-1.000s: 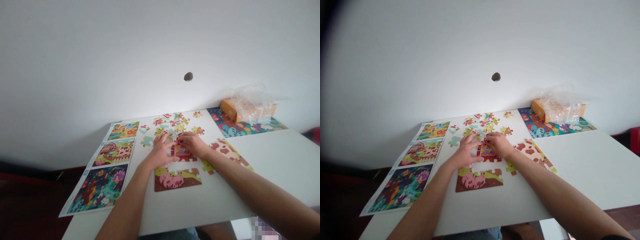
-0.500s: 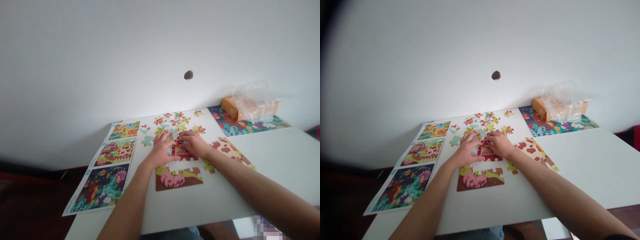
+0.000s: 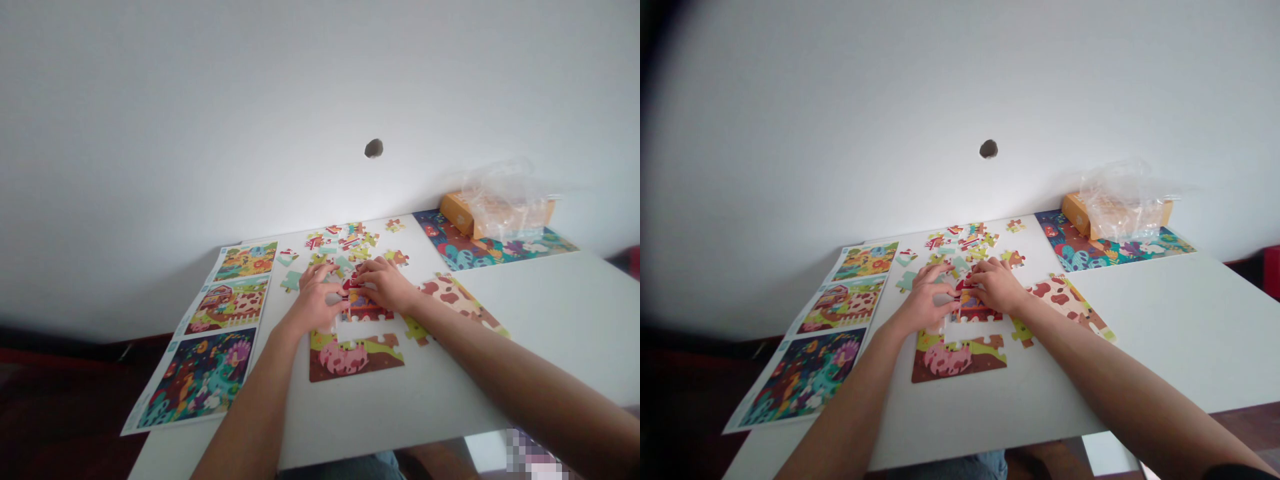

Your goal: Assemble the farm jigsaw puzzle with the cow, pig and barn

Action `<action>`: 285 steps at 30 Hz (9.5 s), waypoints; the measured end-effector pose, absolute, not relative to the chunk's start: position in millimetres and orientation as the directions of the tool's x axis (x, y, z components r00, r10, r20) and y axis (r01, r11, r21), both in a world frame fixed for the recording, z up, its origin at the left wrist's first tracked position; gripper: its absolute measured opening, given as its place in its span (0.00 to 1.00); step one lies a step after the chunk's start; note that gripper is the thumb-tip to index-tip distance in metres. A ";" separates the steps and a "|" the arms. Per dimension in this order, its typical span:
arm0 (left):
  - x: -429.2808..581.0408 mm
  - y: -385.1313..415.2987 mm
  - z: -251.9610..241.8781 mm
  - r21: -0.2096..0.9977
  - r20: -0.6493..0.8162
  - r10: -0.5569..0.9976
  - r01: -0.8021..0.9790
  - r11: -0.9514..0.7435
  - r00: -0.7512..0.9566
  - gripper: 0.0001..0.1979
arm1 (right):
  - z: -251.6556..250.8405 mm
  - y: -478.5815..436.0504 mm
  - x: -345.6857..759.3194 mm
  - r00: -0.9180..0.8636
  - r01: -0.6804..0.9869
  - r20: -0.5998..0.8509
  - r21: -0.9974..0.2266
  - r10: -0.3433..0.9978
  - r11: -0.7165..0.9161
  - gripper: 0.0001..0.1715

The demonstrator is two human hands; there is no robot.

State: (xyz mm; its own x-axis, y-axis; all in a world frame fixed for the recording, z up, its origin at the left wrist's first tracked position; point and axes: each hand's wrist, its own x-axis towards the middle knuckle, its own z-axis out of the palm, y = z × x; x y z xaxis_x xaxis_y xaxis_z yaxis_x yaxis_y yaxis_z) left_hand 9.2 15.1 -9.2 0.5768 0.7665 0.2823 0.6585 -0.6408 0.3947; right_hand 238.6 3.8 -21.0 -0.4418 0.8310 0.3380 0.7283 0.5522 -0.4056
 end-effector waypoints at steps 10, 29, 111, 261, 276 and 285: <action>7.8 15.4 -9.1 0.374 0.264 0.747 0.649 -0.662 0.610 0.06 | -23.4 5.5 234.8 -0.448 0.696 0.330 -0.454 0.831 0.556 0.12; 12.0 10.1 -4.9 0.393 0.175 0.668 0.571 -0.721 0.723 0.24 | -18.4 6.7 245.3 -0.303 0.850 0.301 -0.345 0.904 0.399 0.24; 5.2 19.3 -19.8 0.373 0.247 0.819 0.729 -0.574 0.518 0.21 | -20.3 15.2 270.5 -0.071 0.922 0.189 -0.362 0.979 0.136 0.17; 1.4 23.2 -18.4 0.476 0.279 0.707 0.546 -0.689 0.649 0.11 | -2.5 13.4 281.5 0.061 0.945 0.160 -0.327 0.985 -0.006 0.17; 3.0 16.9 -9.9 0.431 0.191 0.702 0.584 -0.688 0.686 0.16 | -4.4 11.4 278.1 -0.270 0.876 0.152 -0.372 0.951 0.308 0.12; -6.8 35.5 -19.8 0.470 0.473 0.751 0.589 -0.658 0.461 0.09 | 8.7 -3.7 269.0 -0.610 0.647 0.185 -0.445 0.771 0.619 0.19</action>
